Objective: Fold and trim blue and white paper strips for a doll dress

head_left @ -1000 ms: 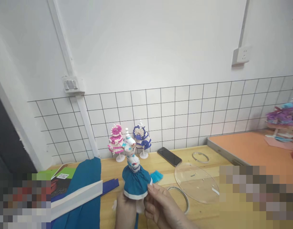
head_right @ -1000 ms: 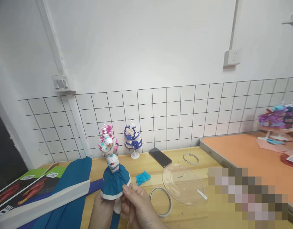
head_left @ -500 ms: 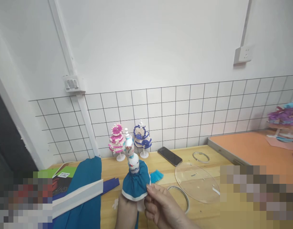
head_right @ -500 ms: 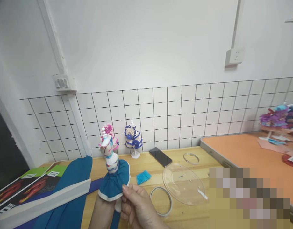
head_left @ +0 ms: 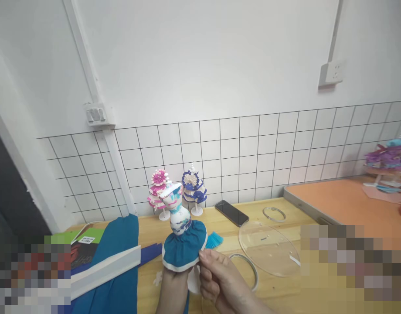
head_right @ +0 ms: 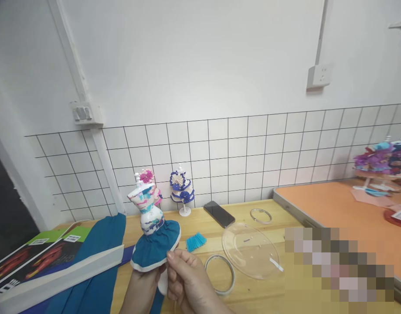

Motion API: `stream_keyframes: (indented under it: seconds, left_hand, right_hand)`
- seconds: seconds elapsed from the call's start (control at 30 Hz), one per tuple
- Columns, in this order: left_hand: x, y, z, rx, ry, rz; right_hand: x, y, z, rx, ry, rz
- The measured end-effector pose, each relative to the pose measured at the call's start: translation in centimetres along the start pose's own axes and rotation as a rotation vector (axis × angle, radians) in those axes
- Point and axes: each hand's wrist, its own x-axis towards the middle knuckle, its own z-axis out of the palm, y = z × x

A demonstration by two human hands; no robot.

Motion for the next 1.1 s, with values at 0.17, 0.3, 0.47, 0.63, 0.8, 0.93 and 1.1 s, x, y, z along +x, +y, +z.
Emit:
stream_keyframes:
  seconds: [0.17,0.3,0.47,0.63,0.8,0.93,1.1]
  left_hand:
    - [-1.1,-0.5,-0.5,-0.037,0.039,-0.042]
    - [-1.0,-0.2,-0.5,-0.103,0.003,-0.152]
    - [-1.0,0.4,-0.3,-0.155,-0.023,-0.201]
    - [-1.1,1.2,-0.1,-0.177,-0.018,-0.254]
    - [-1.3,1.8,-0.2,-0.209,-0.012,-0.311]
    - [-1.1,2.5,-0.1,-0.285,-0.035,-0.376]
    - [-1.2,3.5,0.1,-0.305,-0.164,-0.378]
  right_hand:
    - [-0.1,-0.3,0.1,-0.079,0.032,-0.027]
    - [-0.2,-0.4,0.4,-0.109,0.038,-0.043]
    - [-0.1,-0.4,0.4,-0.100,0.049,-0.078]
    - [0.0,-0.5,0.1,-0.025,0.062,-0.056]
    - [0.1,-0.4,-0.1,-0.047,0.092,-0.030]
    - [0.4,-0.9,-0.4,-0.183,0.233,-0.105]
    - [0.4,-3.3,-1.1,-0.590,0.414,-0.493]
